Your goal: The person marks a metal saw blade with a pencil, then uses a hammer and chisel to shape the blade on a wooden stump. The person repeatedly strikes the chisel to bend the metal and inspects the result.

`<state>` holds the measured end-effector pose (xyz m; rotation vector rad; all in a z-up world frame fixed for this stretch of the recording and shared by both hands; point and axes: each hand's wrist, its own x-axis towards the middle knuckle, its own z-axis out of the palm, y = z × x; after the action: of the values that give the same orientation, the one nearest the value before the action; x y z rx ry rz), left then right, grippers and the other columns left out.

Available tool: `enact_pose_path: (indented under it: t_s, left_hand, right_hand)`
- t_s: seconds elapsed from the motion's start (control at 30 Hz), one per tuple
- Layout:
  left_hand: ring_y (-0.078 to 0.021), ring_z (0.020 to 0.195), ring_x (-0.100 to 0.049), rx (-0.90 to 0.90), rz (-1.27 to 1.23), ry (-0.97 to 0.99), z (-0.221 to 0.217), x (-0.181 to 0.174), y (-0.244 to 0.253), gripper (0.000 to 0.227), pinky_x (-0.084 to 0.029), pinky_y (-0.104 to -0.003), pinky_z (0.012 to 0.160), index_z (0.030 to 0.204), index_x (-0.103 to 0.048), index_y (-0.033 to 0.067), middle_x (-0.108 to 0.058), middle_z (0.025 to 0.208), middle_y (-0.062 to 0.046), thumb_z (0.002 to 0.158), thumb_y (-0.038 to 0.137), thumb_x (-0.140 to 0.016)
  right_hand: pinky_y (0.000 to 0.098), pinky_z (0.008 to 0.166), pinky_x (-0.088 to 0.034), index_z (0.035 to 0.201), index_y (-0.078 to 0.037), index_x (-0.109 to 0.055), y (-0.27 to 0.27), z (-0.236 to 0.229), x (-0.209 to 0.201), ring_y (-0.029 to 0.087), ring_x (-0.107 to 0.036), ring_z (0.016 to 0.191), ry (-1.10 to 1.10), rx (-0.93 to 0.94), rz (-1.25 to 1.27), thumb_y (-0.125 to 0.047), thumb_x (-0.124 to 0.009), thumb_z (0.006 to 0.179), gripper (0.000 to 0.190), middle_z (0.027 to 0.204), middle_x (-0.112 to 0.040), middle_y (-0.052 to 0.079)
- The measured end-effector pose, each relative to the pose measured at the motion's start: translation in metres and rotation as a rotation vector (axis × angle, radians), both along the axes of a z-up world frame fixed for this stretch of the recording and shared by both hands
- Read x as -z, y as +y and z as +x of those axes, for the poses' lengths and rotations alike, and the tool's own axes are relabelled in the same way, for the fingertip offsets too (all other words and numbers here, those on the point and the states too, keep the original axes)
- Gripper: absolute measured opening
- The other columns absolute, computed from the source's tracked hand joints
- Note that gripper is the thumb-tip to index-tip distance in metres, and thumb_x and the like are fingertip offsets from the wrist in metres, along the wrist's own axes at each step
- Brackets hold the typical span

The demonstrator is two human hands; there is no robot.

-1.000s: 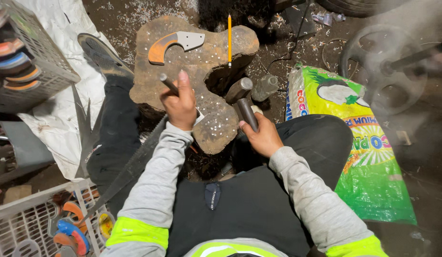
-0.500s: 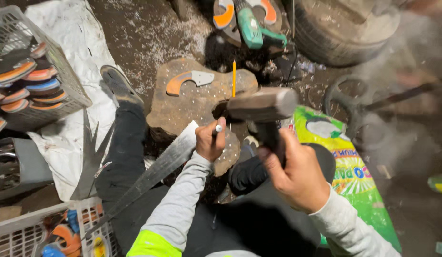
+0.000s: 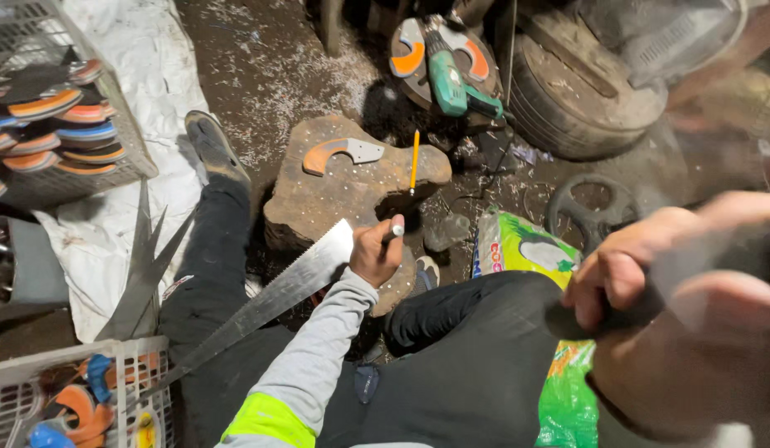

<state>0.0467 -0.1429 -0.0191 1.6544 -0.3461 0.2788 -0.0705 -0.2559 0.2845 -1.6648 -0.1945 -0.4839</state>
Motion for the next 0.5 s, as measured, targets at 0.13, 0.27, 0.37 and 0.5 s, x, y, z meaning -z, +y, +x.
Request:
enact_pose_path:
  t_s: [0.13, 0.27, 0.37, 0.5]
  left_hand:
    - [-0.0288, 0.045, -0.049, -0.011, -0.127, -0.168, 0.015, 0.009, 0.007, 0.029, -0.039, -0.039, 0.047, 0.076, -0.056, -0.0015, -0.052, 0.057, -0.015, 0.099, 0.015, -0.062]
    - [-0.0245, 0.049, -0.048, -0.034, -0.006, -0.014, -0.002, 0.033, 0.005, 0.037, -0.036, -0.039, 0.049, 0.072, -0.056, 0.0003, -0.050, 0.057, -0.015, 0.104, 0.017, -0.065]
    - [-0.0151, 0.047, -0.049, -0.129, -0.014, -0.023, 0.023, 0.031, 0.000, 0.032, -0.036, -0.037, 0.047, 0.080, -0.065, -0.0012, -0.051, 0.057, -0.009, 0.100, 0.023, -0.066]
    - [-0.0100, 0.060, -0.041, -0.041, -0.105, 0.152, 0.049, 0.026, 0.019, 0.051, -0.034, -0.036, 0.052, 0.068, -0.057, 0.0000, -0.047, 0.059, -0.001, 0.106, 0.033, -0.065]
  right_hand:
    - [0.0465, 0.061, -0.048, 0.099, -0.006, -0.066, -0.001, 0.021, 0.071, 0.037, -0.062, 0.072, 0.185, 0.097, -1.076, -0.033, -0.074, 0.090, 0.030, 0.077, -0.066, 0.020]
    - [0.0353, 0.046, -0.044, 0.094, -0.003, -0.063, -0.047, -0.008, 0.095, 0.016, -0.052, 0.049, 0.678, 0.048, -0.717, -0.026, -0.068, 0.097, 0.024, 0.060, -0.057, 0.005]
    - [0.0294, 0.040, -0.039, 0.102, -0.005, -0.060, -0.072, -0.029, 0.086, 0.008, -0.045, 0.044, 0.718, 0.037, -0.235, -0.021, -0.063, 0.097, 0.017, 0.058, -0.051, -0.001]
    - [0.0255, 0.037, -0.037, 0.114, -0.008, -0.060, -0.063, -0.053, 0.104, 0.005, -0.044, 0.041, 0.706, 0.065, -0.162, -0.019, -0.063, 0.094, 0.022, 0.055, -0.051, -0.004]
